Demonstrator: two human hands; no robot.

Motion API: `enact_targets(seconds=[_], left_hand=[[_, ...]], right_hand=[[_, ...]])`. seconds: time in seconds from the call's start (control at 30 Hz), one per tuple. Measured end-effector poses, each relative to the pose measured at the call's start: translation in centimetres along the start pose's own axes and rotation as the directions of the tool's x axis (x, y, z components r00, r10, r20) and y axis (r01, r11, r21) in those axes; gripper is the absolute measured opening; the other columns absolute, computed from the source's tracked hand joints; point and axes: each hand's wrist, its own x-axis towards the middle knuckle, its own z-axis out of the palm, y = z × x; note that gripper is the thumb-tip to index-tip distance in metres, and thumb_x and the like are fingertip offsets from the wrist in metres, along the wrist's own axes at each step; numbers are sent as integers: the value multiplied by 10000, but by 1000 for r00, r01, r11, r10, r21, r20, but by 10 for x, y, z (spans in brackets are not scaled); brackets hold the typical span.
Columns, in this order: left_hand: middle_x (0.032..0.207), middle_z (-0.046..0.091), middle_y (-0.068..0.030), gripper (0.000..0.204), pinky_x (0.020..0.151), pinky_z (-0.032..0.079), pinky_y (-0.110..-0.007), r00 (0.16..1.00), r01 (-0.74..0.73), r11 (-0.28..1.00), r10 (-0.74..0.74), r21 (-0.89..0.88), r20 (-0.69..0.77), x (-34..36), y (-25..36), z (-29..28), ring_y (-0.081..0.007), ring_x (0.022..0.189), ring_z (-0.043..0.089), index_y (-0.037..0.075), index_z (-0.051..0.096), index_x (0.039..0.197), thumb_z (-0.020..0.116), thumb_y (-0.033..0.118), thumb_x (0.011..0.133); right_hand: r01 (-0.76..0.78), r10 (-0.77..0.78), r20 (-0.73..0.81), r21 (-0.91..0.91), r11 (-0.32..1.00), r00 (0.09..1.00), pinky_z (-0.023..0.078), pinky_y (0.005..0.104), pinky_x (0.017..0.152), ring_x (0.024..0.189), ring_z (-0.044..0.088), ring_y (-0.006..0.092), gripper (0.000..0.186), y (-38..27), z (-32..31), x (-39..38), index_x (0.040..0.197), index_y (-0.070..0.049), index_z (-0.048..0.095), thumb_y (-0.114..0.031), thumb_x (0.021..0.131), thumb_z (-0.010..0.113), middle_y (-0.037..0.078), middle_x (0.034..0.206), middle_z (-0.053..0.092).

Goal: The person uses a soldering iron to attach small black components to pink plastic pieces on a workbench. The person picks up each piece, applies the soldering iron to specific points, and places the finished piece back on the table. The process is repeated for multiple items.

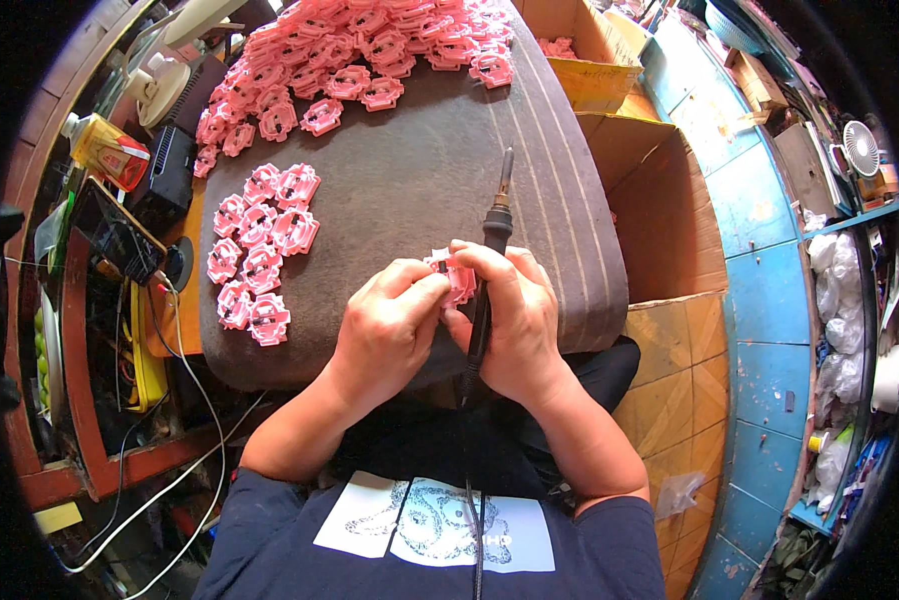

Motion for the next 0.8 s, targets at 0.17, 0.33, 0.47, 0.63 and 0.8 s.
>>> enact_targets(seconds=[0.17,0.33,0.47,0.63,0.8], left_hand=[[1028,691,-160,182,780,598,-446,1000,4,999,-5,-43,-23,-2,-3,2,-376,910,718,4,719,1069,734,-22,890],[1144,666,-219,268,806,608,-435,995,7,988,-23,-156,-102,-9,-5,-1,-392,952,722,-20,697,1155,742,-41,892],[1140,655,-203,323,790,601,-414,995,-16,986,-1,-168,-102,-37,-1,-50,-356,955,707,-24,692,1176,768,-69,866],[1114,662,-170,377,762,595,-406,983,138,979,-117,149,-141,-87,-7,-117,-330,892,703,4,713,1187,838,-22,832],[1146,655,-166,399,800,596,-432,961,256,913,-205,319,-184,-98,-19,-109,-357,953,709,-9,711,1176,836,-43,798]], right_hand=[[-67,73,-44,111,992,996,547,465,941,1050,684,392,608,0,6,-2,1330,-57,582,-77,780,841,151,1236,749],[-124,134,-36,207,970,990,581,363,935,1114,720,250,635,1,9,-5,1373,-44,560,-29,819,870,126,1231,718],[-146,158,-32,236,961,987,554,348,1019,1173,691,205,592,-5,9,-4,1385,-33,540,-19,879,848,135,1262,703],[-243,242,-104,3,970,965,534,391,1067,1231,694,257,583,4,-11,1,1386,-34,511,19,885,805,173,1330,697],[-177,59,-300,-385,906,952,463,450,1144,1346,596,364,631,31,-23,9,1447,-5,509,14,878,782,220,1439,604]])
